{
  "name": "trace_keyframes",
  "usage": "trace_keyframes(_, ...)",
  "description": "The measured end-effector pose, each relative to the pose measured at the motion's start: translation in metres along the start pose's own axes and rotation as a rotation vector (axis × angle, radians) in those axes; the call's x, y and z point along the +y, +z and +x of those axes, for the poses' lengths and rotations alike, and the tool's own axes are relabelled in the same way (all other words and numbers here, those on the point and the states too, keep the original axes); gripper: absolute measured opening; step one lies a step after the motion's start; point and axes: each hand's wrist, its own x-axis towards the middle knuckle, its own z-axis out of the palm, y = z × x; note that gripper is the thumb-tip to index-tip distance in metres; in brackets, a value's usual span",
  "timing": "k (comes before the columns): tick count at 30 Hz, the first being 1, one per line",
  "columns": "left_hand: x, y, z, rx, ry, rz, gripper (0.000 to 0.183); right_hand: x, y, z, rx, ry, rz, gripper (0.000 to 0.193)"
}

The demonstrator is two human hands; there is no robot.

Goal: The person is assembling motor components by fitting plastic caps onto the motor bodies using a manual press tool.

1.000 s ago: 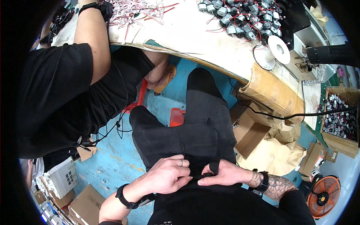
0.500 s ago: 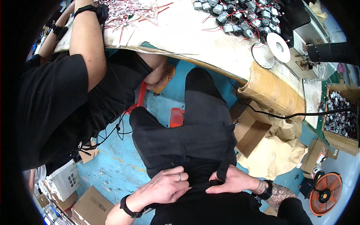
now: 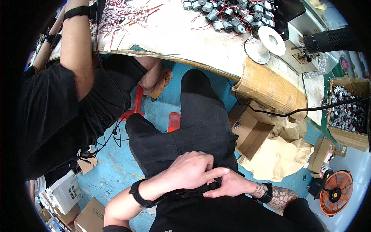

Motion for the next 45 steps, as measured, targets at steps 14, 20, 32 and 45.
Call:
trace_keyframes(14, 0.015, 0.013, 0.046, -0.136, 0.076, 0.042, 0.035, -0.016, -0.012, 0.001, -0.140, 0.167, 0.075, 0.057)
trace_keyframes(20, 0.042, 0.016, 0.047, 0.152, 0.265, -0.033, 0.027, -0.012, -0.009, -0.002, -0.138, 0.014, 0.355, 0.060)
trace_keyframes(32, 0.044, 0.010, 0.058, 0.233, 0.270, -0.043, 0.026, 0.001, -0.003, -0.006, 0.070, -0.019, 0.391, 0.075)
trace_keyframes(45, 0.055, -0.044, 0.038, -0.317, 0.234, 0.060, 0.027, -0.002, 0.000, -0.017, 0.135, -0.077, 0.277, 0.054)
